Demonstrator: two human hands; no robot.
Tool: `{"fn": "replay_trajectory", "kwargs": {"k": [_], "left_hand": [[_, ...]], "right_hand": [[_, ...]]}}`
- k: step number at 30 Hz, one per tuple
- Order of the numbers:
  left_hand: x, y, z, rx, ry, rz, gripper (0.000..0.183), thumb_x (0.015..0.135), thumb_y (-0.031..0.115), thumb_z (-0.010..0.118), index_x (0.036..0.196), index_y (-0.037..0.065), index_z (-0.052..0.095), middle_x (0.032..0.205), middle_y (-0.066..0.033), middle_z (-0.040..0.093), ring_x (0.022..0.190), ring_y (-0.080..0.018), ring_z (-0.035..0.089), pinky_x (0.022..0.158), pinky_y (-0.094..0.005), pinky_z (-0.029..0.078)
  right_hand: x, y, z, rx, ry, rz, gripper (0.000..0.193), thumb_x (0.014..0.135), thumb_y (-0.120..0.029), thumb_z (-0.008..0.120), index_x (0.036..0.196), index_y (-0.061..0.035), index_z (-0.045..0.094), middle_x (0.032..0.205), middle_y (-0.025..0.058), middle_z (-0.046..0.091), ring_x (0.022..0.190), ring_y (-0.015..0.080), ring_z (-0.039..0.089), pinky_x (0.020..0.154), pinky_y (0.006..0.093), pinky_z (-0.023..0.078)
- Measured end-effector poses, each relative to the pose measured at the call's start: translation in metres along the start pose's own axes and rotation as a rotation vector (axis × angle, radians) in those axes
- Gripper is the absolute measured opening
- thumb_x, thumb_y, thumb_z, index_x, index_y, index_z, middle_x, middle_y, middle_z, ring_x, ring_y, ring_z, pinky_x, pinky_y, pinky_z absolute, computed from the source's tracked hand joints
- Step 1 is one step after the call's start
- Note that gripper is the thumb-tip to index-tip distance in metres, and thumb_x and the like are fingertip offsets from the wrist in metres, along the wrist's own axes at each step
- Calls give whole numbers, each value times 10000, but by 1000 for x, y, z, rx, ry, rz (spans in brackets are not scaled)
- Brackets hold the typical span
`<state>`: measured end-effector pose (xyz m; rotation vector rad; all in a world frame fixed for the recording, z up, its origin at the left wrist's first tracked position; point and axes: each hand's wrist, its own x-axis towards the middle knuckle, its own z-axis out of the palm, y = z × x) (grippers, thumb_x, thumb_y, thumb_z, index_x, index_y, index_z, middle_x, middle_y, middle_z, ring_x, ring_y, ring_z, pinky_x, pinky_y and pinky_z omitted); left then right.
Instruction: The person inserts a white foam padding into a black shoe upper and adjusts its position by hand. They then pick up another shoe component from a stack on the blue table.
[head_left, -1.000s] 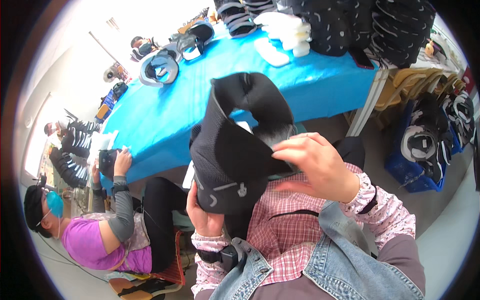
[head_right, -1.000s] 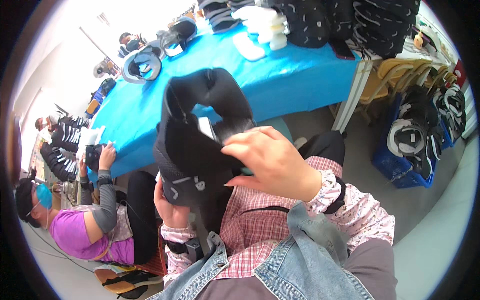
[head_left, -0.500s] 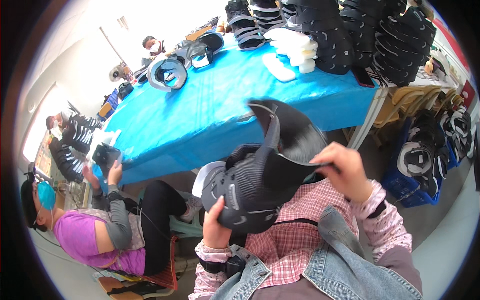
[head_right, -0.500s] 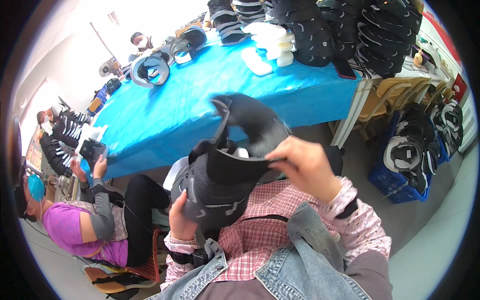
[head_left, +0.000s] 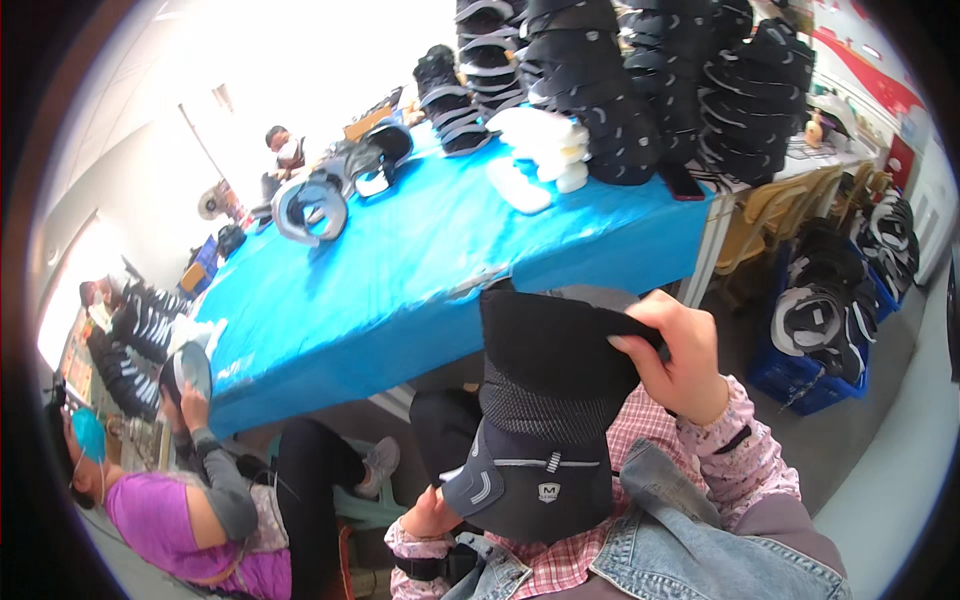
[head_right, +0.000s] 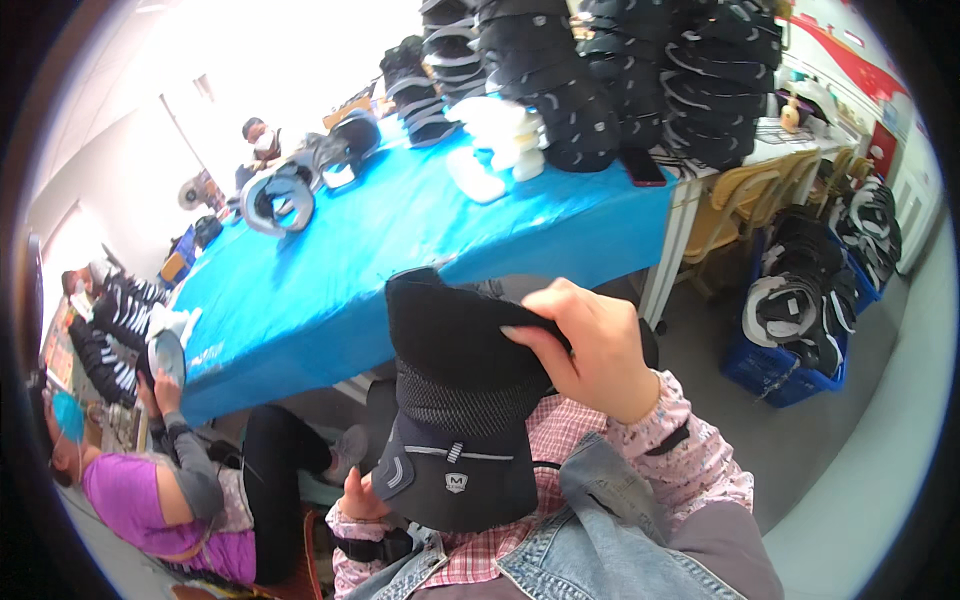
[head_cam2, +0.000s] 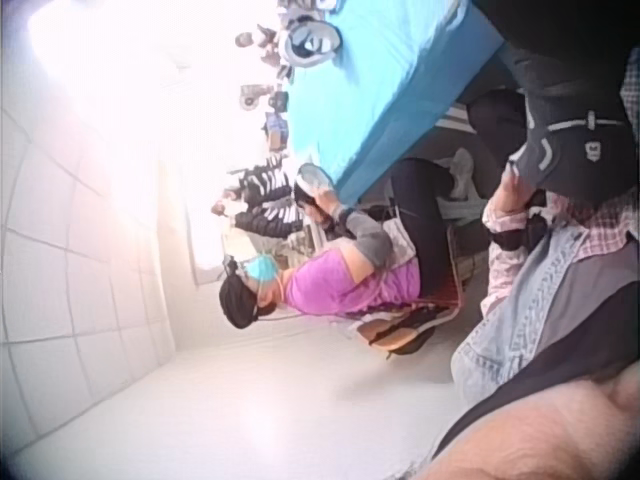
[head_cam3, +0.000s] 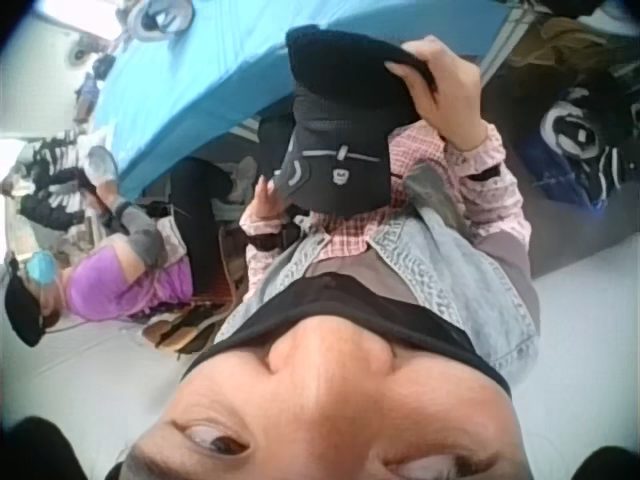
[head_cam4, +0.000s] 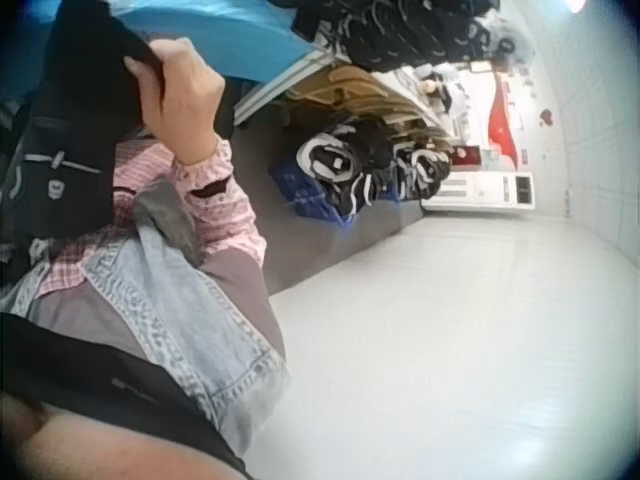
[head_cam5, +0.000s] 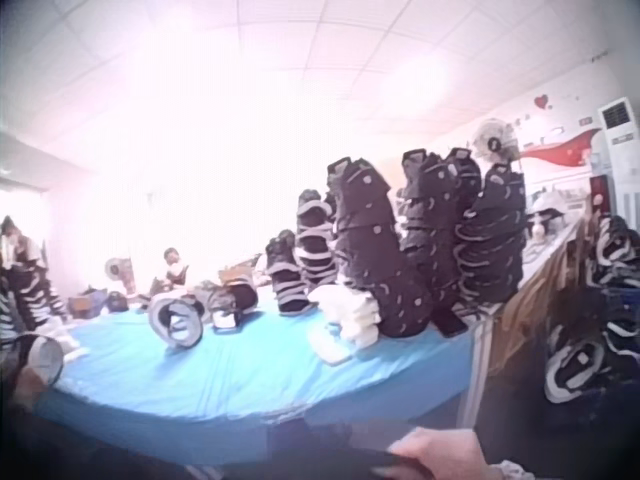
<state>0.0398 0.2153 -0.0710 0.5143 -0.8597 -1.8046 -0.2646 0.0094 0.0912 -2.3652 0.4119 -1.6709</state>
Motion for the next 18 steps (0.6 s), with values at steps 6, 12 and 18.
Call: {"fn": "replay_trajectory", "kwargs": {"k": [6, 12, 18], "left_hand": [[58, -3, 52, 114, -350, -100, 1081, 777, 816, 317, 1383, -78, 329, 1349, -333, 399, 1225, -424, 458, 1099, -511, 191], [71, -22, 76, 152, -220, 10, 1107, 773, 817, 326, 1454, -36, 141, 1505, -259, 141, 1414, -354, 131, 1142, -481, 89], [100, -7, 63, 402, 274, 160, 866, 907, 658, 303, 1455, 0, 176, 1516, -137, 208, 1406, -266, 190, 1153, -421, 119]], "right_hand": [[6, 29, 13, -340, 189, 52, 151, 792, -71, 686, 890, -34, 576, 746, 97, 590, 635, 277, 610, 529, 327, 463], [22, 31, 7, -327, 318, 165, 123, 804, -98, 688, 860, -59, 585, 741, 108, 590, 621, 284, 602, 521, 335, 458], [18, -7, 38, -88, 57, -114, 156, 777, -127, 702, 855, -69, 581, 740, 65, 597, 634, 247, 617, 535, 338, 488]]}}
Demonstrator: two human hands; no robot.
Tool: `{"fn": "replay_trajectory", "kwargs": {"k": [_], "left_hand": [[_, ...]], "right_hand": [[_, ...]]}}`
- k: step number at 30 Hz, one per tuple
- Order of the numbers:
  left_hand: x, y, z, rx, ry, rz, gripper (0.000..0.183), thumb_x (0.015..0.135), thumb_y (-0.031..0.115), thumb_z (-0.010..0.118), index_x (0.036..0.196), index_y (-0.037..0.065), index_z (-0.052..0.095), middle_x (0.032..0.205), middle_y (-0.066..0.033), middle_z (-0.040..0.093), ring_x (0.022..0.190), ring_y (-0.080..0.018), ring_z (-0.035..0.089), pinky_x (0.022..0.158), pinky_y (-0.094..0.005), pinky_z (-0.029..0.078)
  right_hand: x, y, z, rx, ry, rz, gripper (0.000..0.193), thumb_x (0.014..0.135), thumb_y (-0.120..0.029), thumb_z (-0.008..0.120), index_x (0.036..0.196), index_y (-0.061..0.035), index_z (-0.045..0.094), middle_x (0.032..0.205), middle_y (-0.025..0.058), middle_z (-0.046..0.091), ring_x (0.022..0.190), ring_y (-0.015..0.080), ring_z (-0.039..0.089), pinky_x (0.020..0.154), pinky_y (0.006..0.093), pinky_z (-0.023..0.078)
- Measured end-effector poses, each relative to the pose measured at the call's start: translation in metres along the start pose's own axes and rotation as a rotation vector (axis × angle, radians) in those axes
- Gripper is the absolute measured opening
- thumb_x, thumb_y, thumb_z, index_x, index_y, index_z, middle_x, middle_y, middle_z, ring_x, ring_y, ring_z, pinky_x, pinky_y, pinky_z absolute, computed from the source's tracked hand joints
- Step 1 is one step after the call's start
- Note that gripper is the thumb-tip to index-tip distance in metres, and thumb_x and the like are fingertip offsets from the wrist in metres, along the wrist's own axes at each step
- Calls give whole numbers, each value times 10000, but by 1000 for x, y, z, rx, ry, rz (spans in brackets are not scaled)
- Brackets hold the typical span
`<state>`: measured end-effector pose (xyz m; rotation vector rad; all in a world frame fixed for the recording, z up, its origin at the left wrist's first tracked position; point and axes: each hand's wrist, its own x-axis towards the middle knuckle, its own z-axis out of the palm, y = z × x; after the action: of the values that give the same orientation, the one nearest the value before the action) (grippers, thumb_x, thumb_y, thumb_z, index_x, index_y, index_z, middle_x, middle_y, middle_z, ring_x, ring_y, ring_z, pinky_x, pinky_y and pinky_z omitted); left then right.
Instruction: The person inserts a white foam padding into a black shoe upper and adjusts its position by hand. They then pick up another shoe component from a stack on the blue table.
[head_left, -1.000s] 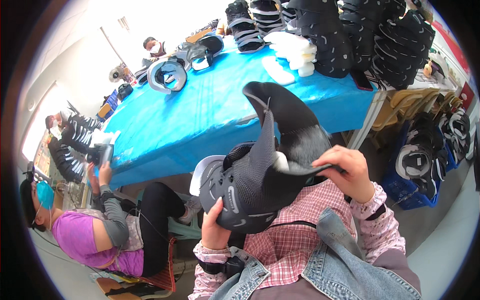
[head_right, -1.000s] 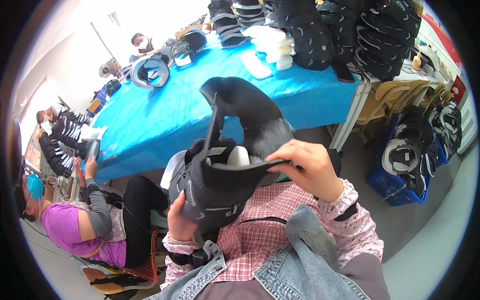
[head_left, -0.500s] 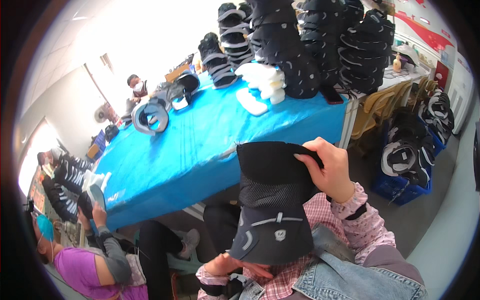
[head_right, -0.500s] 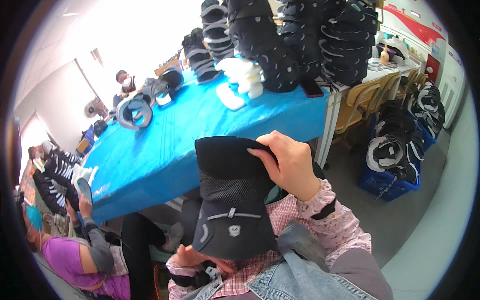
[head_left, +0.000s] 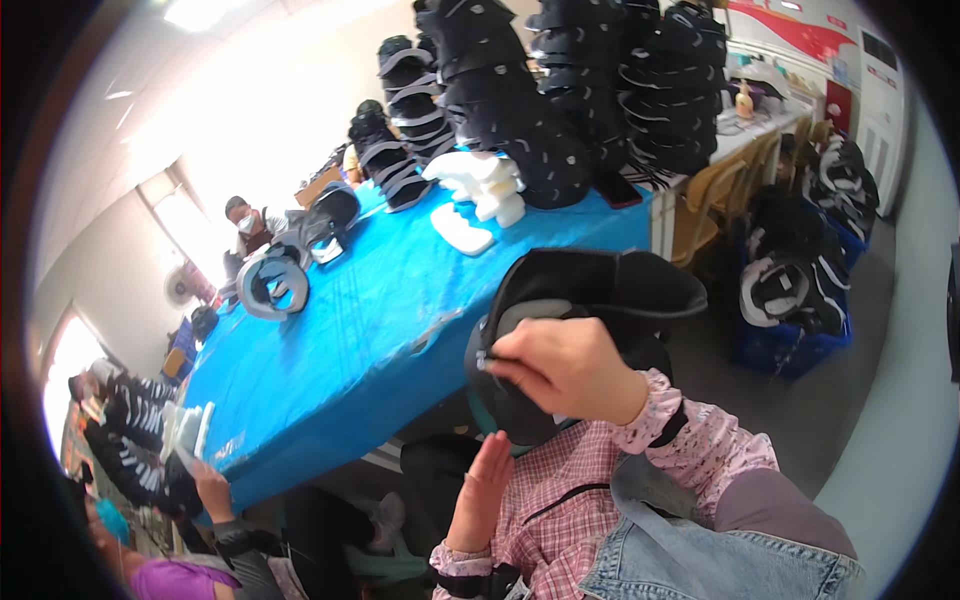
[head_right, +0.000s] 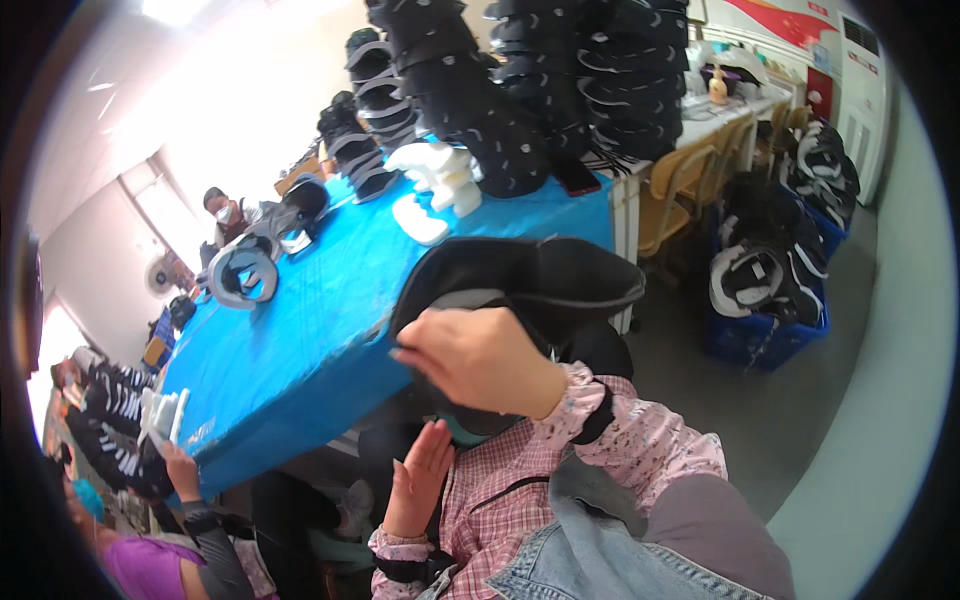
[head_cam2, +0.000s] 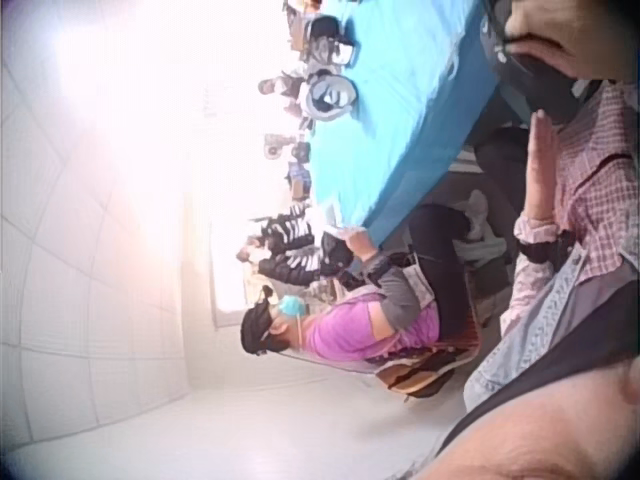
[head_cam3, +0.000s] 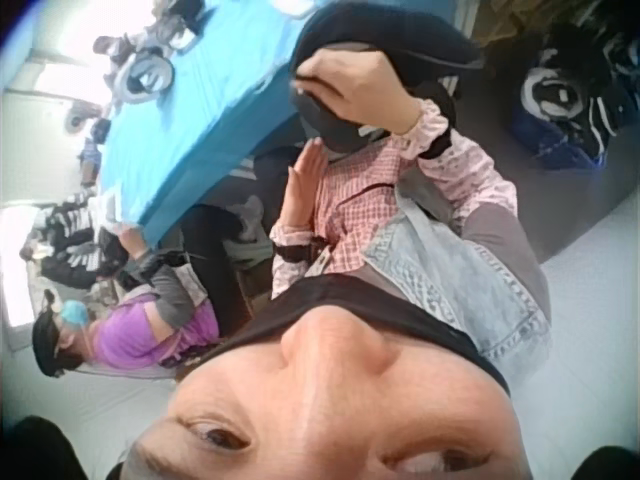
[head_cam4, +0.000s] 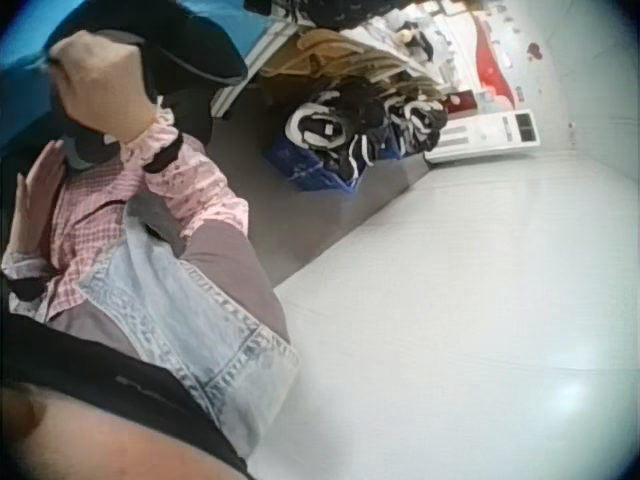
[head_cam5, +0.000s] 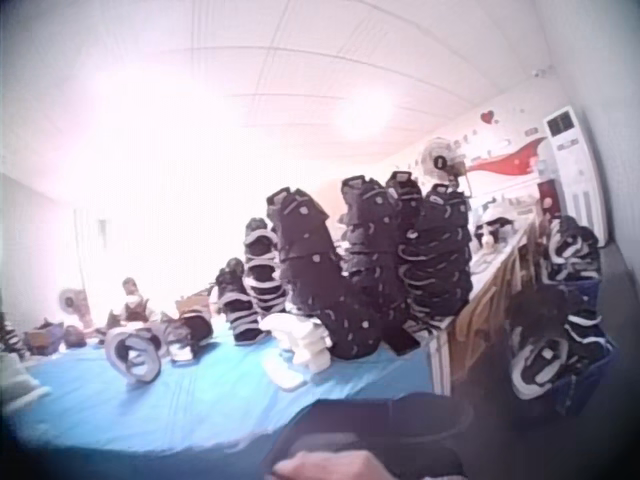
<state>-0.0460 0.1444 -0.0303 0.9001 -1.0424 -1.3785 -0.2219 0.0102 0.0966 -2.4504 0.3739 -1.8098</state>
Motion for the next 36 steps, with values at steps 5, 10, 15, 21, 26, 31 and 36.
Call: {"fn": "replay_trajectory", "kwargs": {"k": [5, 10, 15, 21, 26, 31, 36], "left_hand": [[19, 2, -6, -233, -1, 124, 855, 905, 637, 341, 1443, -14, 204, 1468, -159, 294, 1353, -288, 286, 1122, -427, 192], [7, 13, -14, -372, -6, 146, 945, 845, 724, 351, 1437, -3, 230, 1481, -150, 286, 1367, -329, 260, 1130, -488, 182], [12, 29, 16, -504, 42, 343, 936, 847, 727, 342, 1442, 13, 226, 1483, -149, 278, 1359, -343, 269, 1126, -500, 207], [9, 33, -9, -567, 155, 295, 756, 924, 571, 386, 1412, 2, 291, 1455, -157, 326, 1327, -319, 338, 1090, -478, 301], [11, 43, 2, -532, 231, 224, 444, 936, 284, 445, 1252, -22, 505, 1278, -161, 535, 1165, -301, 523, 1016, -442, 401], [31, 34, 11, -667, 306, 168, 449, 886, 283, 484, 1198, -34, 545, 1232, -174, 564, 1102, -315, 560, 974, -441, 434], [24, 46, 21, -212, 711, 335, 450, 878, 309, 525, 1187, -15, 563, 1211, -184, 572, 1112, -309, 555, 961, -440, 454]], "right_hand": [[7, -3, -4, 332, 1, 72, 158, 781, -81, 701, 890, -39, 595, 771, 95, 613, 671, 262, 625, 579, 314, 489], [21, -4, -3, 579, -22, 86, 219, 793, -47, 673, 989, -24, 578, 897, 122, 620, 786, 296, 632, 664, 316, 500], [20, 8, 9, 512, -132, 25, 223, 815, -101, 646, 1011, -36, 562, 925, 117, 593, 808, 301, 621, 718, 338, 501], [10, 45, 25, 333, -315, 372, 359, 904, -345, 578, 996, 2, 563, 897, 195, 639, 819, 361, 618, 735, 420, 485], [-7, 80, 47, -78, -290, 147, 414, 932, -428, 492, 827, -31, 549, 650, 170, 611, 613, 373, 613, 558, 437, 484], [5, 124, 51, -134, -161, 6, 322, 927, -313, 541, 729, -62, 512, 588, 146, 547, 534, 360, 562, 473, 415, 441], [-6, 138, 33, -25, -143, 223, 341, 945, -365, 498, 811, -55, 549, 802, 157, 568, 706, 336, 578, 625, 393, 467]]}}
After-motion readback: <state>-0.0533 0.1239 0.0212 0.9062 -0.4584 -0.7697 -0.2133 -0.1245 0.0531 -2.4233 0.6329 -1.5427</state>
